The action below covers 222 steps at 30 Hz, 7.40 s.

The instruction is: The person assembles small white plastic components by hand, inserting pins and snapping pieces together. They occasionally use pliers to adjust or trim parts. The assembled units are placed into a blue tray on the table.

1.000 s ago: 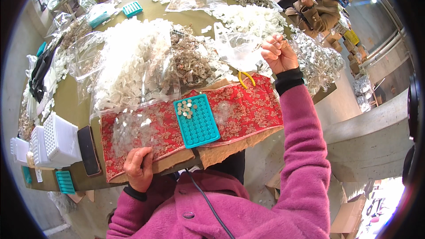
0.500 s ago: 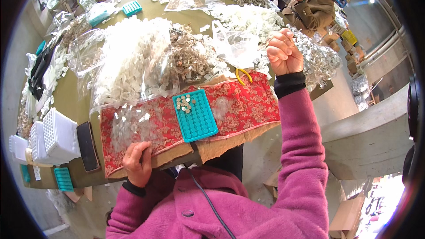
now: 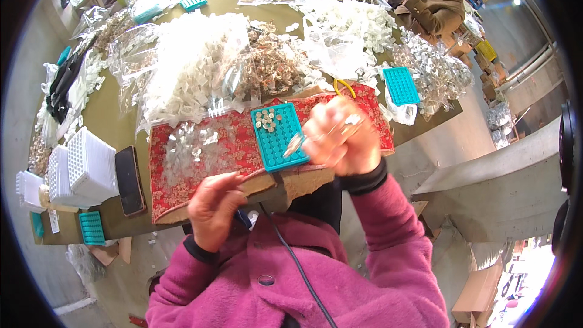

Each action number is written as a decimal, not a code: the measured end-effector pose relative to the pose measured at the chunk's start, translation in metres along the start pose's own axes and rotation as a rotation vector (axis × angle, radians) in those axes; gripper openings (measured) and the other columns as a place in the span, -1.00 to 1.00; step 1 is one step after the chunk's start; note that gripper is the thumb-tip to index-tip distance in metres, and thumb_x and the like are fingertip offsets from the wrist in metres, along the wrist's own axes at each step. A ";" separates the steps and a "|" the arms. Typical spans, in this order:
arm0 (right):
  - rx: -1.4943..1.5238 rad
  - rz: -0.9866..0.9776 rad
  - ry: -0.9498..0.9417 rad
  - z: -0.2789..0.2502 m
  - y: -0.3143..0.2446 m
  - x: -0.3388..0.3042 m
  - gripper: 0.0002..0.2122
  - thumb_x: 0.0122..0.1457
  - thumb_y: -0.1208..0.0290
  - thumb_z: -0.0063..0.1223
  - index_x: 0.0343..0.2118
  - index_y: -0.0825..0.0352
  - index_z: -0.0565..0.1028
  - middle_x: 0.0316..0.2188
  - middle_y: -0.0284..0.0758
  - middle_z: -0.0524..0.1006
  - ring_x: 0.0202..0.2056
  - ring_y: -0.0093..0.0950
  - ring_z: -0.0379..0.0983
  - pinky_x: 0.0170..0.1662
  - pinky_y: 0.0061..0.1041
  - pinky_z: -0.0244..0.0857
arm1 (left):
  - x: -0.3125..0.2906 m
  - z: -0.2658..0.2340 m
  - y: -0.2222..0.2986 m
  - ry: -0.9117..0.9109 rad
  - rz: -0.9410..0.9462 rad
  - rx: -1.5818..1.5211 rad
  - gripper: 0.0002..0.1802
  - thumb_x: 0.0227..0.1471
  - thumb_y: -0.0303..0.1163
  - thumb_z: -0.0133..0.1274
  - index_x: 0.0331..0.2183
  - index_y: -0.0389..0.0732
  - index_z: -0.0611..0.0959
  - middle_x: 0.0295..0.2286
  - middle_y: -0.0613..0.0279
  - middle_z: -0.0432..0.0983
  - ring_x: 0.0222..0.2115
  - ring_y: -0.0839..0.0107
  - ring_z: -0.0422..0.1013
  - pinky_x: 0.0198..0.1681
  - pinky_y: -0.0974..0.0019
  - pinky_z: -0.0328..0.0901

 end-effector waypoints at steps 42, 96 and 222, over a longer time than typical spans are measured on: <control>-0.866 0.358 0.381 0.018 0.079 -0.103 -0.92 0.36 0.51 0.12 -0.20 0.40 0.52 -0.38 -0.40 0.58 -0.41 -0.69 0.44 -0.32 -0.65 0.35 | -0.008 0.015 0.012 -0.220 0.093 0.485 -0.86 0.05 -0.64 0.23 -0.28 -0.34 0.65 -0.43 0.16 0.53 -0.44 0.36 0.52 -0.40 0.34 0.41; -0.730 0.443 0.492 -0.050 -0.049 -0.089 -0.62 0.43 0.10 -0.05 -0.51 0.17 0.22 -0.67 -0.45 0.21 -0.66 -0.61 0.06 -0.61 -0.55 -0.06 | -0.016 0.005 -0.015 0.011 -0.635 -0.536 -0.87 0.25 -0.44 0.21 -0.18 -0.26 0.70 -0.43 0.18 0.63 -0.57 0.51 0.46 -0.56 0.45 0.32; -0.702 0.312 1.119 -0.001 -0.021 -0.261 -0.74 0.42 0.38 0.05 -0.06 0.53 0.54 -0.40 -0.38 0.47 -0.45 -0.66 0.35 -0.51 -0.68 0.19 | -0.045 0.000 -0.013 -0.228 -0.918 -0.149 -0.84 0.03 -0.66 -0.05 -0.42 -0.36 0.64 -0.69 0.37 0.35 -0.74 0.69 0.13 -0.70 0.51 -0.03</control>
Point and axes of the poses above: each hand's wrist, its own x-axis towards the middle knuckle, its own z-axis out of the palm, y = z × x, the point moved 1 cm from there along x, towards the middle knuckle
